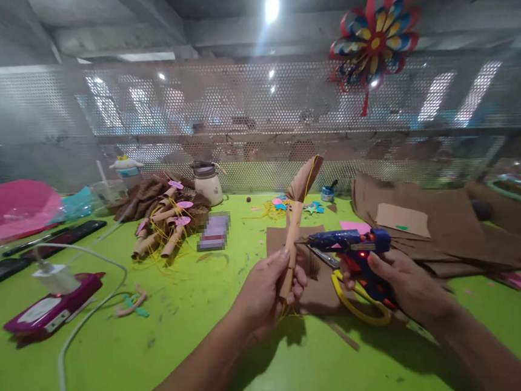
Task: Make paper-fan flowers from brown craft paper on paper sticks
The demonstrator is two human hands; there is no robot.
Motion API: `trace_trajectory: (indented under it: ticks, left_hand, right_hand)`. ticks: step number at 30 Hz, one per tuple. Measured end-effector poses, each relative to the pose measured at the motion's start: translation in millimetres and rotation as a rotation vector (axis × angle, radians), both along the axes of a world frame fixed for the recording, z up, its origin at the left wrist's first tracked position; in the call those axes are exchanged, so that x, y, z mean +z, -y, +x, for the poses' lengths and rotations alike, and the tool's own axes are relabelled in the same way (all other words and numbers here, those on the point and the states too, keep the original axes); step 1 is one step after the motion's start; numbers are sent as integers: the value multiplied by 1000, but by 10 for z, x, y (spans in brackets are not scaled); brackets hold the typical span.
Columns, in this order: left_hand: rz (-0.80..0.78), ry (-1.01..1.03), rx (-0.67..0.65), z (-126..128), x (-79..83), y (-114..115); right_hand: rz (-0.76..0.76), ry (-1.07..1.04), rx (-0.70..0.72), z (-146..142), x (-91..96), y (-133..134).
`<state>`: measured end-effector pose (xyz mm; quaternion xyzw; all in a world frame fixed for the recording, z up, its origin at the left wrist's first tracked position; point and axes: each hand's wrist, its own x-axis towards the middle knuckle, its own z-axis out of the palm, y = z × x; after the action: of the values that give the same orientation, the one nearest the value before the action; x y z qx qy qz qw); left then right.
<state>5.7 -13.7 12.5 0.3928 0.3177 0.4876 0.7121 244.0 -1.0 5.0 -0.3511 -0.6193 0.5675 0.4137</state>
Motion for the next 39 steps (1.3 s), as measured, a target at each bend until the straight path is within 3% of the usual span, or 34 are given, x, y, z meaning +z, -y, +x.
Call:
trace_trajectory:
  ticks: [13,21,39]
  left_hand:
    - [20,-45,20,18,5,19]
    - [34,-49,22,15,-15,10]
    - [41,-56,37,34,-17,33]
  right_hand:
    - [151,124,-90,5,-5,31]
    - [107,115,-98,38,-89,11]
    - [211,237,-147,9,-9,69]
